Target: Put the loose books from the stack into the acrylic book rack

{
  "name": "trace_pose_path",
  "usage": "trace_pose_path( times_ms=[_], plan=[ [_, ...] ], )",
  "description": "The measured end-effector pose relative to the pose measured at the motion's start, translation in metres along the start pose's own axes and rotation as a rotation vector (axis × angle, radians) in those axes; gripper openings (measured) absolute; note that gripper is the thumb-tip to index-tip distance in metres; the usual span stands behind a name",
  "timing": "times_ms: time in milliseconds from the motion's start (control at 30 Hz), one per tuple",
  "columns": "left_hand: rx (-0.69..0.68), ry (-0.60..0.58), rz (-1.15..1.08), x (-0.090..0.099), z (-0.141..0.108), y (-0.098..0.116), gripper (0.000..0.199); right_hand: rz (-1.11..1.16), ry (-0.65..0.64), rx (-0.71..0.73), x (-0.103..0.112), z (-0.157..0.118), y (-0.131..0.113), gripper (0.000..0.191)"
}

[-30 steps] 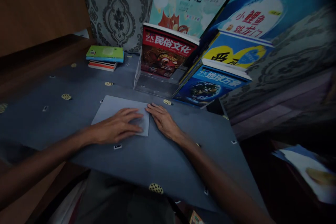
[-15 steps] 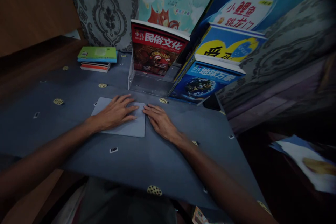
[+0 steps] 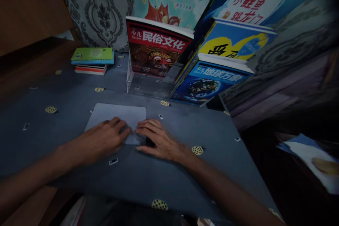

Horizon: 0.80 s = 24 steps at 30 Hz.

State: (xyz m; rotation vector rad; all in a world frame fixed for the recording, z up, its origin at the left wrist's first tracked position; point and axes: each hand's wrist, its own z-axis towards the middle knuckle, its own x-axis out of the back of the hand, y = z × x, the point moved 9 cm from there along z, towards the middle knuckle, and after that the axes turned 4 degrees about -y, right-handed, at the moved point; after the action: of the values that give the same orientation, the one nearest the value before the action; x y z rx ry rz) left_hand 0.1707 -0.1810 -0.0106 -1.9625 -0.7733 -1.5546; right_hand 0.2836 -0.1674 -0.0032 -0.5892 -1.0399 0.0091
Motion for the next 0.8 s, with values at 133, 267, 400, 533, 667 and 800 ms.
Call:
trace_pose_path(
  times_ms=[133, 267, 400, 533, 667, 800],
  plan=[
    [-0.01, -0.034, 0.072, -0.018, 0.002, 0.009, 0.058, -0.013, 0.014, 0.033, -0.001, -0.001, 0.002, 0.047],
    [-0.02, -0.058, 0.125, -0.03, 0.0, 0.013, 0.071, -0.007, 0.009, 0.026, -0.002, -0.002, 0.005, 0.041],
    [-0.036, -0.027, -0.003, -0.014, -0.011, 0.007, 0.063, 0.038, 0.019, -0.031, 0.0, -0.003, 0.013, 0.028],
    [0.001, -0.036, -0.307, 0.012, -0.022, -0.005, 0.054, 0.104, 0.095, -0.112, 0.005, -0.005, 0.027, 0.02],
    [0.015, 0.116, -0.669, 0.045, -0.027, -0.019, 0.034, 0.327, 0.257, -0.234, 0.016, -0.01, 0.049, 0.018],
    [0.148, 0.341, -1.027, 0.069, -0.031, -0.044, 0.024, 0.708, 0.426, -0.431, 0.017, -0.017, 0.073, 0.031]
  ],
)
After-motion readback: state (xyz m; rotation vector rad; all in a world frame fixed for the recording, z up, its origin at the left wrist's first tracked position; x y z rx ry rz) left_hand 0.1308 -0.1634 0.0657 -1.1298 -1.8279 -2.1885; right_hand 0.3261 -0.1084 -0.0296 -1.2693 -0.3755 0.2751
